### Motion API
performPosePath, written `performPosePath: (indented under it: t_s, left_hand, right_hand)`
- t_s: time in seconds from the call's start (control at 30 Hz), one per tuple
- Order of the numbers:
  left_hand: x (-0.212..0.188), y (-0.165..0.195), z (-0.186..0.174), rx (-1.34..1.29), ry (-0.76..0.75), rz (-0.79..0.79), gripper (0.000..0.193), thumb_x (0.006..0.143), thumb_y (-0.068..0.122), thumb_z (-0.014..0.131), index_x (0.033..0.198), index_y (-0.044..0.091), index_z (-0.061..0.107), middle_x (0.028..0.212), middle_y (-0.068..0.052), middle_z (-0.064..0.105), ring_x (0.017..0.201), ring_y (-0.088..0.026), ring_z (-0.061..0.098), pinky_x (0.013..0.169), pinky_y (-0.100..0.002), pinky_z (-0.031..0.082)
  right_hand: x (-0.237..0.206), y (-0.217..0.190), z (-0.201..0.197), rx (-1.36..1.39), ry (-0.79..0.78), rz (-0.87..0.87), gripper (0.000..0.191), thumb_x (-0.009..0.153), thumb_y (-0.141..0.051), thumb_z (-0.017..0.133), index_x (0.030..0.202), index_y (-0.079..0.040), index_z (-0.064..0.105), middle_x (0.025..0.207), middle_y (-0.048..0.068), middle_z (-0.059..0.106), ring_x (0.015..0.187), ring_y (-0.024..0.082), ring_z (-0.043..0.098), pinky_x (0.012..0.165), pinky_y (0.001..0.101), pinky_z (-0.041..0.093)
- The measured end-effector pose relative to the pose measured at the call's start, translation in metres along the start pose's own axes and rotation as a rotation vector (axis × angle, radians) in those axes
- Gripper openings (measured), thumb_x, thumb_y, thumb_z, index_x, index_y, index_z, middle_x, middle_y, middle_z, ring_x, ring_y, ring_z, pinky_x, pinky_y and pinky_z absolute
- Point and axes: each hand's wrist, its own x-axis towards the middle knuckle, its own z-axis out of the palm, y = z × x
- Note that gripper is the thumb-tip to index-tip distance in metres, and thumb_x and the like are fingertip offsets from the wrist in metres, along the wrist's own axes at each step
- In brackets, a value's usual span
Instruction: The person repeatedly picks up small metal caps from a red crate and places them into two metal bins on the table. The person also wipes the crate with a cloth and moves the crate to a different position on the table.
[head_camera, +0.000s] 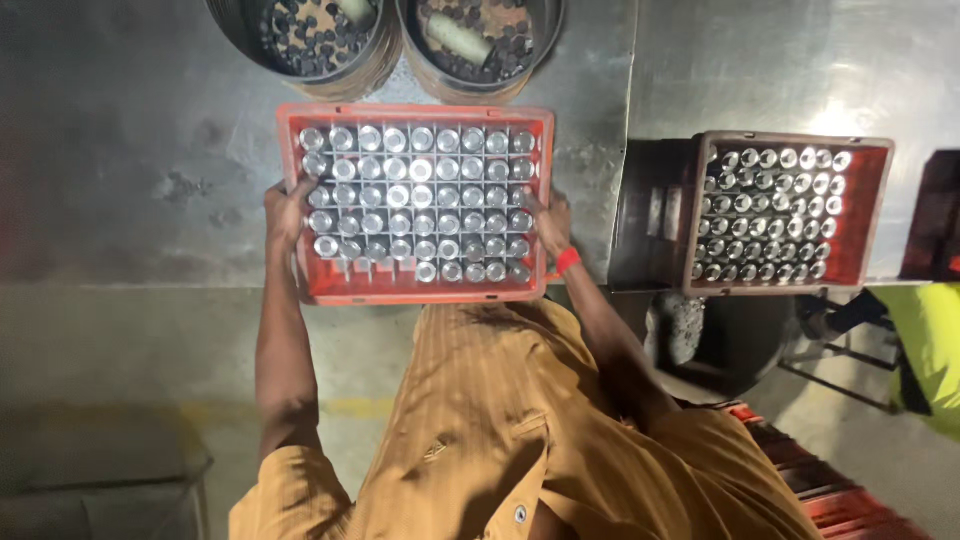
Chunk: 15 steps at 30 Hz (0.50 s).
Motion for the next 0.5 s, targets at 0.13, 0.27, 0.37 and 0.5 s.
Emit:
performPosePath:
  t_s: [0.13,0.27,0.37,0.5]
  left_hand:
    - [-0.005,-0.006,-0.001,0.022,0.036,-0.069,0.039,0.088,0.027,0.076,0.113,-0.003,0.074,0.094,-0.008,0.074,0.075,-0.014,0.065,0.066,-0.031,0.051]
    - [-0.018,-0.032,0.010,-0.054,0.031,-0.070,0.040,0.088,0.025,0.076,0.114,-0.005,0.073,0.098,-0.008,0.074,0.081,-0.015,0.067,0.072,-0.031,0.054]
    - [-0.038,-0.062,0.019,0.079,0.060,-0.063,0.040,0.091,0.027,0.077,0.111,-0.008,0.073,0.099,-0.009,0.073,0.085,-0.015,0.066,0.077,-0.031,0.053]
    - [-0.077,-0.107,0.045,-0.024,0.085,-0.147,0.036,0.093,0.025,0.074,0.111,-0.005,0.071,0.099,-0.006,0.070,0.085,-0.015,0.061,0.076,-0.032,0.051]
  right_hand:
    - [-0.024,0.027,-0.001,0.076,-0.100,0.145,0.048,0.092,-0.044,0.068,0.117,-0.003,0.073,0.091,0.005,0.075,0.078,0.014,0.062,0.071,0.0335,0.052]
    - [-0.041,0.064,-0.017,0.151,-0.128,0.152,0.041,0.097,-0.038,0.070,0.112,0.000,0.073,0.092,0.002,0.073,0.082,0.009,0.060,0.073,0.0306,0.052]
    - [-0.045,0.092,-0.041,0.158,-0.186,0.148,0.041,0.098,-0.038,0.067,0.113,0.000,0.071,0.092,-0.001,0.073,0.083,0.008,0.063,0.074,0.0294,0.053]
    - [-0.041,0.116,-0.077,0.145,-0.171,0.255,0.041,0.098,-0.039,0.067,0.112,0.000,0.072,0.088,0.001,0.071,0.079,0.008,0.059,0.070,0.0311,0.051]
